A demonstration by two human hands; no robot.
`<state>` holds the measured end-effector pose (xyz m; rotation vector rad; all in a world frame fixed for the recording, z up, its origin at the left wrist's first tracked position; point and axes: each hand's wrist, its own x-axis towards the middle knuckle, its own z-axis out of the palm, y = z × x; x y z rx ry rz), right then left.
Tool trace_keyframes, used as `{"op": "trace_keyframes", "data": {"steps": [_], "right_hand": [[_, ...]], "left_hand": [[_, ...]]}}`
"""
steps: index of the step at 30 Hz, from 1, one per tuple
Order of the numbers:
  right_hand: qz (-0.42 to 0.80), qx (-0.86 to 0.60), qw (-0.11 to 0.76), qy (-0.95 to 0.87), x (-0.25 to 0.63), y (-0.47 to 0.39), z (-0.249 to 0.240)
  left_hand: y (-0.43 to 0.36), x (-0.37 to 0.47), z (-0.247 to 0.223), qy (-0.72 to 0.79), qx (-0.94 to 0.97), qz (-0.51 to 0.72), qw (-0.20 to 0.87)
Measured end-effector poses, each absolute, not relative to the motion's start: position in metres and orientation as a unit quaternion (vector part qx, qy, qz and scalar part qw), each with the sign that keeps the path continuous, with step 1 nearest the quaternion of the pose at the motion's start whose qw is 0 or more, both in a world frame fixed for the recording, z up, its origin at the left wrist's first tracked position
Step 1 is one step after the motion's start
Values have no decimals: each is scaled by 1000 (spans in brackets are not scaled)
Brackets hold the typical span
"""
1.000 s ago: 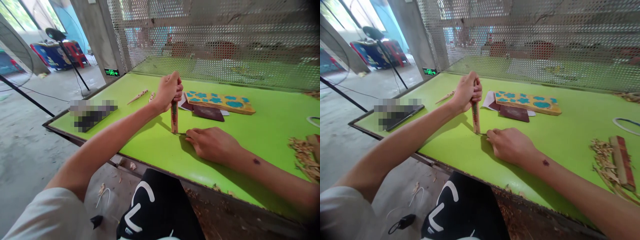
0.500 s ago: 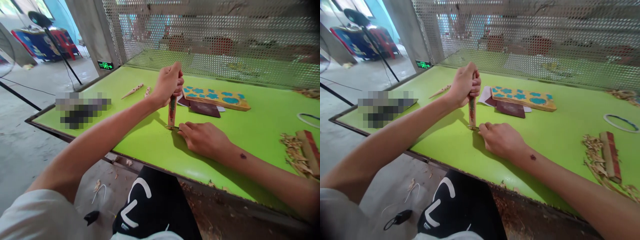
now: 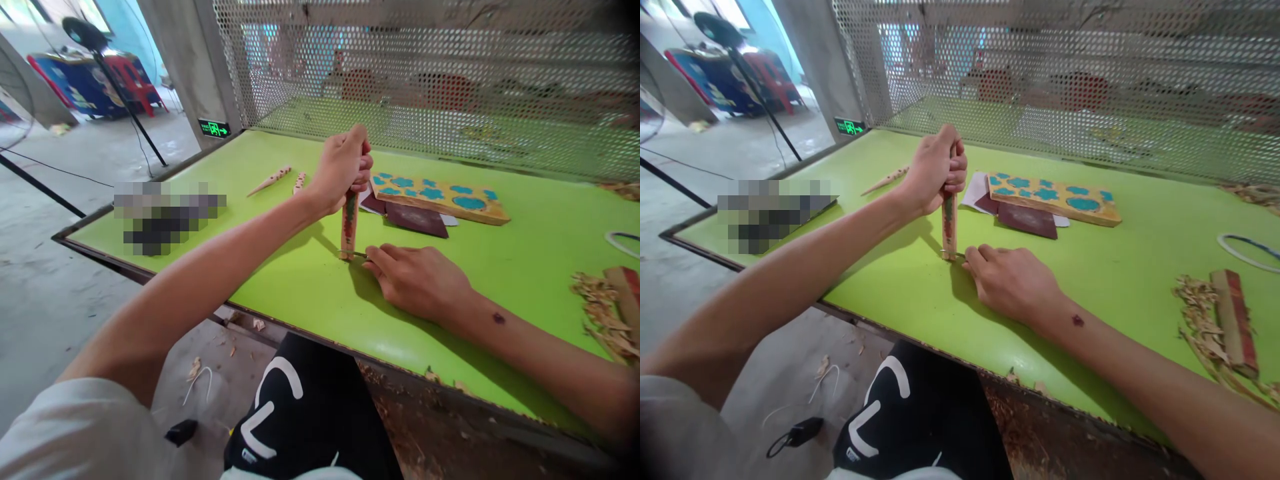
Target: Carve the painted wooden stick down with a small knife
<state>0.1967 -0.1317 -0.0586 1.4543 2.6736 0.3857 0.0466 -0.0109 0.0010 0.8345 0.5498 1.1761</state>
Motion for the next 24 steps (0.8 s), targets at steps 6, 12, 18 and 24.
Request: {"op": "trace_keyframes", "data": {"steps": [6,12,18,24], "right_hand": [[103,472,77,872,192,-136,-52],[99,457,44,883,203,-135,-55],[138,424,-102,889,219,-128,-59],[194,413,-312,834,250,-120,-43]], "left_hand": [[-9,41,1,252,390,538,704],[-9,38,-4,232,475,540,655],[-14,36,-13,226,544,524,615],[-15,22,-31,251,774,242,529]]}}
